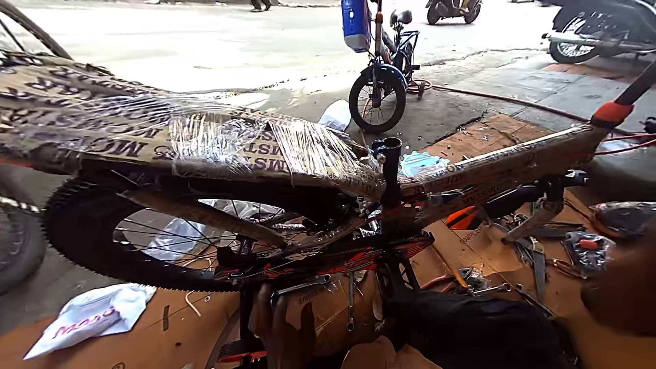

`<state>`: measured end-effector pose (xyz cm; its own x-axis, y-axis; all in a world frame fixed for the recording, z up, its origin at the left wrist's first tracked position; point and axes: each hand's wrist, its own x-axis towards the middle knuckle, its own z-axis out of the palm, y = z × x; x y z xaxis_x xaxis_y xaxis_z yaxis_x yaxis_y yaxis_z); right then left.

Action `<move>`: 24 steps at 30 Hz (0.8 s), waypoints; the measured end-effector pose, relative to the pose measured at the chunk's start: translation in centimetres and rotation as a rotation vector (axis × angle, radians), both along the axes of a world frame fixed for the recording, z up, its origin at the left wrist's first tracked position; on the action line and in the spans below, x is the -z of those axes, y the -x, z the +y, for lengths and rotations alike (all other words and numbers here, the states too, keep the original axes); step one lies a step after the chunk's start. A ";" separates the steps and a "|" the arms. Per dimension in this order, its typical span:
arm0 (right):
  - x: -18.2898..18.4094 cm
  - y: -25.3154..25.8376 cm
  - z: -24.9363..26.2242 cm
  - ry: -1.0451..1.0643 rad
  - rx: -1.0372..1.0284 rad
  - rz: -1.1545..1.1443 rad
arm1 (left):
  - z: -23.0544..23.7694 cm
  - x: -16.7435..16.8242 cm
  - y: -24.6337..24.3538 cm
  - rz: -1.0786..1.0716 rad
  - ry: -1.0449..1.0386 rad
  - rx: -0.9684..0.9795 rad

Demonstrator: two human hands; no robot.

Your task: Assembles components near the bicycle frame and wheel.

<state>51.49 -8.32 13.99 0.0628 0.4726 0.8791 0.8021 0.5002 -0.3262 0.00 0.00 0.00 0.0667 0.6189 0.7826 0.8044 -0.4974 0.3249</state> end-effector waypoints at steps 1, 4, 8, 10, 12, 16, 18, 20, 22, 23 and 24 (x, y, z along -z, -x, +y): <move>2.1 7.0 0.7 0.190 0.188 0.113 | 0.3 -0.7 -0.6 0.074 -0.015 0.004; 8.1 21.4 2.6 0.652 0.061 0.482 | 2.0 -3.5 -1.9 0.200 0.016 -0.070; 13.3 28.5 3.4 0.651 -0.081 0.802 | 3.9 -6.3 -2.7 0.310 0.183 -0.094; 13.7 28.2 3.3 0.652 -0.131 0.819 | 4.5 -6.7 -2.8 0.342 0.210 -0.078; 13.6 27.3 3.1 0.697 -0.168 0.732 | 4.7 -7.3 -3.1 0.359 0.235 -0.065; 12.6 26.5 3.1 0.770 -0.157 0.600 | 4.5 -9.6 -3.7 0.205 0.441 0.036; 12.3 27.0 2.9 0.821 -0.146 0.552 | 4.6 -10.8 -4.0 0.152 0.555 0.112; 12.1 28.6 2.4 0.986 -0.175 0.446 | 4.9 -11.8 -4.9 0.160 0.671 0.158; 13.0 31.2 1.6 1.214 -0.216 0.361 | 5.3 -12.9 -6.4 0.223 0.767 0.149; 14.2 32.2 1.6 1.272 -0.202 0.357 | 5.6 -13.1 -7.2 0.240 0.776 0.142; 15.5 32.8 1.6 1.285 -0.180 0.385 | 5.8 -13.2 -7.9 0.245 0.761 0.133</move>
<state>18.73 -6.72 -1.56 0.0535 0.9678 -0.2459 0.5109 -0.2381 -0.8260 7.93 5.83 13.21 0.2916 0.9509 0.1035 0.8464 -0.3069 0.4353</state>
